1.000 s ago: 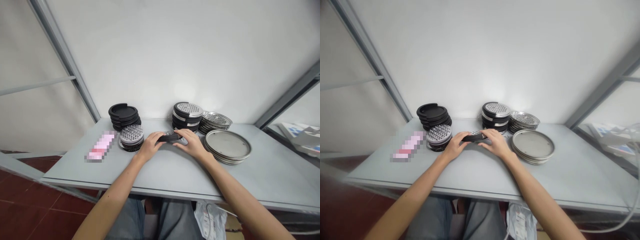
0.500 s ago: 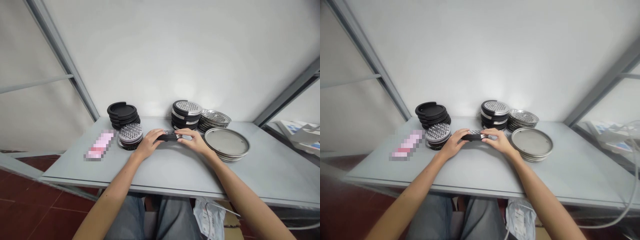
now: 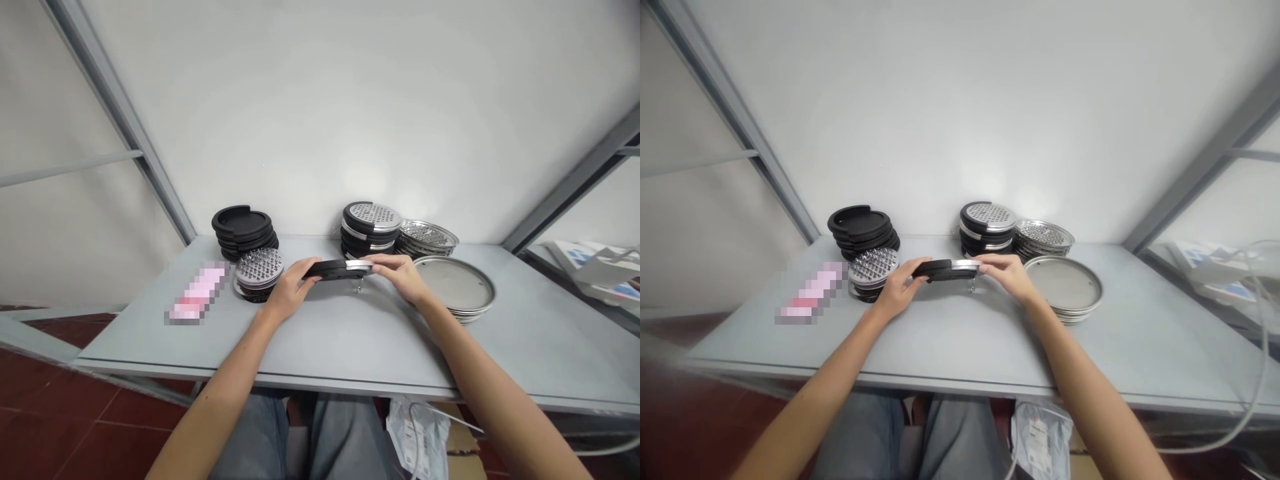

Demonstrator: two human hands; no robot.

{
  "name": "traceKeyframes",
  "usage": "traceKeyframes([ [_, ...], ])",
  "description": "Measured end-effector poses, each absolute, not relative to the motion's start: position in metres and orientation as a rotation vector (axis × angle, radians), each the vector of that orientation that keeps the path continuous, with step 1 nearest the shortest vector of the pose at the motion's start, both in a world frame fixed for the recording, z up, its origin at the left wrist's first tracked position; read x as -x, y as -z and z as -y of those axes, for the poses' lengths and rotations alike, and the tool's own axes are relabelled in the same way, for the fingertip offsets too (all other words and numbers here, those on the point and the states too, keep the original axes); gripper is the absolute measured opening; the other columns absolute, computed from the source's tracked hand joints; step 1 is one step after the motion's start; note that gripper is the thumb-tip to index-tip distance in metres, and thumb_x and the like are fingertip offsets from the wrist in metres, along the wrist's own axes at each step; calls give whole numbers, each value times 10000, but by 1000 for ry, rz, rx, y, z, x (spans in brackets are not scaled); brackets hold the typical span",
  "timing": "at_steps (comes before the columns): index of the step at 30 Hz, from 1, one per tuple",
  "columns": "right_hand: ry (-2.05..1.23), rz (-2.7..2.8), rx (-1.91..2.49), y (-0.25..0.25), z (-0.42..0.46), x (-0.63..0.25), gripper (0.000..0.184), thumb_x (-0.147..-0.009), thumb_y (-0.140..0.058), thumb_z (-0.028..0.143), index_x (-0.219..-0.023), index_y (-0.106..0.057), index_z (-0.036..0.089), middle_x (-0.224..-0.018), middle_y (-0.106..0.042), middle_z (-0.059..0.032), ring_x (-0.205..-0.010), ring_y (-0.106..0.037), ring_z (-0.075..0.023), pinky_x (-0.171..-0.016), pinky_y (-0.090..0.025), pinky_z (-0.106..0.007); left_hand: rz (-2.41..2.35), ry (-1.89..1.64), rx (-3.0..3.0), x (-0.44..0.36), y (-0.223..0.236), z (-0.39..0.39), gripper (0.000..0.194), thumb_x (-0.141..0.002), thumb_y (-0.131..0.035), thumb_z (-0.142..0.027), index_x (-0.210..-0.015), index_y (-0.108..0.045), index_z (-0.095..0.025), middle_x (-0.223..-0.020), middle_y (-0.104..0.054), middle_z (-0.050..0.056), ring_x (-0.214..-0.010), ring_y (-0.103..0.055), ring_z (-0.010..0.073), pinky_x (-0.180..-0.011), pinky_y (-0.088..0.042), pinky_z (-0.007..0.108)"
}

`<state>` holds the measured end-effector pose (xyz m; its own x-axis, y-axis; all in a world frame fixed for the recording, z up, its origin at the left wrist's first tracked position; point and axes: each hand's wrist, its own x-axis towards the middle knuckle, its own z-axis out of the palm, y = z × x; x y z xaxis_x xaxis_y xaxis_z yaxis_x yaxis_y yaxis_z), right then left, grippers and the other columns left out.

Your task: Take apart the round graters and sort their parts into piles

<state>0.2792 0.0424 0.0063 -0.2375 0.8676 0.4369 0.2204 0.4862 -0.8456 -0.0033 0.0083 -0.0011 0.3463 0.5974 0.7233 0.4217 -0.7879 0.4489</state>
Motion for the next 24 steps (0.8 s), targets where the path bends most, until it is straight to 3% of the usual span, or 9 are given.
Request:
traceKeyframes([
  [7, -679, 1389, 963, 1, -53, -288, 303, -787, -657, 444, -928, -714, 182, -940, -736, -61, -834, -685, -216, -769, -552, -362, -1144, -1717, -2427, 6, 2, -6, 279, -930, -499, -275, -1184, -548, -172, -1046, -655, 103, -989, -632, 214, -878, -512, 352],
  [16, -285, 1312, 1072, -10, -39, -275, 250, -784, -652, 414, -868, -722, 189, -847, -733, -55, -818, -682, -231, -769, -545, -359, -1196, -1872, -2451, 1, -1, -1, 259, -915, -526, -255, -1155, -562, -166, -1013, -663, 103, -956, -644, 213, -868, -520, 351],
  [24, -169, 1375, 1021, -14, -28, -270, 177, -792, -652, 364, -841, -731, 213, -860, -736, -53, -828, -690, -245, -811, -550, -397, -1249, -1877, -2353, 1, -1, -2, 255, -919, -515, -237, -1162, -569, -181, -1032, -652, 98, -974, -629, 208, -888, -507, 351],
])
